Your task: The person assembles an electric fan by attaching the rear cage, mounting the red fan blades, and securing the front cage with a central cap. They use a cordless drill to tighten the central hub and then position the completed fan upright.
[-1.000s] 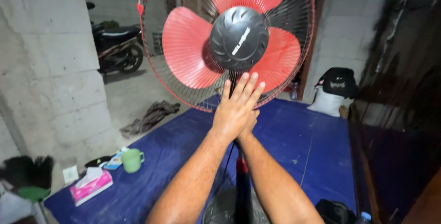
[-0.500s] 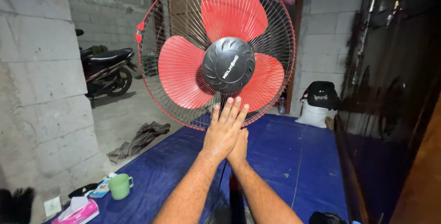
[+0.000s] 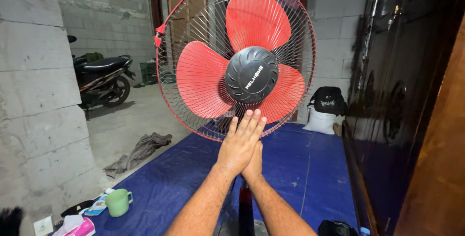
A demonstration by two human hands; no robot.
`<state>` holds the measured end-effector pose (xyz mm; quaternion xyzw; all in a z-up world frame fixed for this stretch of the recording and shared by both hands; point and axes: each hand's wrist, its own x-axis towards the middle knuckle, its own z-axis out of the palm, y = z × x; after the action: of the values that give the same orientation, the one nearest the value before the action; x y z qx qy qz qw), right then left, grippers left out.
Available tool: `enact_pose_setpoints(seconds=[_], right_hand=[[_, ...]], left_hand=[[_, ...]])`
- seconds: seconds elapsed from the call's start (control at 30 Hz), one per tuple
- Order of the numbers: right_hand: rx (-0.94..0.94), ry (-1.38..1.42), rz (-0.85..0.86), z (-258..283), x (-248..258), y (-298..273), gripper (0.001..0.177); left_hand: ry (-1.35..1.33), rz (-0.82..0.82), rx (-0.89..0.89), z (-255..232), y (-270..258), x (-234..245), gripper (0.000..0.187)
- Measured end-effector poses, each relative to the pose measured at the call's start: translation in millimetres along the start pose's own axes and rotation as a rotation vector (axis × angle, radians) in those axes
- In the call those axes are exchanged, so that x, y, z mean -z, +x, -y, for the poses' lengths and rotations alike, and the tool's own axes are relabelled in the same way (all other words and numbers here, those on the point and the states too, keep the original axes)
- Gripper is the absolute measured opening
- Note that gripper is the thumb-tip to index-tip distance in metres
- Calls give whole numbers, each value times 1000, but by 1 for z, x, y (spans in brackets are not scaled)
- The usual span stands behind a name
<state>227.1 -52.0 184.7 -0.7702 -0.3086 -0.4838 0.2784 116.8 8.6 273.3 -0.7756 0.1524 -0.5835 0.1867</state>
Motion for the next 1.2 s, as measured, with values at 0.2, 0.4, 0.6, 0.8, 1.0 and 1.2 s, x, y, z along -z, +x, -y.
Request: enact_pose_setpoints(seconds=[0.2, 0.4, 0.6, 0.8, 1.0, 1.2], right_hand=[[75, -16, -21, 4, 15, -3, 62], [-243, 179, 172, 26, 41, -6, 73], [-145, 119, 100, 22, 47, -24, 90], [-132, -27, 210, 13, 44, -36, 94], [-188, -4, 300, 26, 62, -39, 94], [-208, -39, 382, 29, 78, -41, 90]], left_hand=[[13, 26, -4, -5, 1, 4, 68], [-23, 55, -3, -4, -5, 9, 68], [-149, 150, 25, -16, -26, 16, 70], [-207, 110, 76, -24, -36, 23, 67], [-270, 129, 122, -23, -37, 29, 68], [-311, 107, 143, -29, -44, 29, 68]])
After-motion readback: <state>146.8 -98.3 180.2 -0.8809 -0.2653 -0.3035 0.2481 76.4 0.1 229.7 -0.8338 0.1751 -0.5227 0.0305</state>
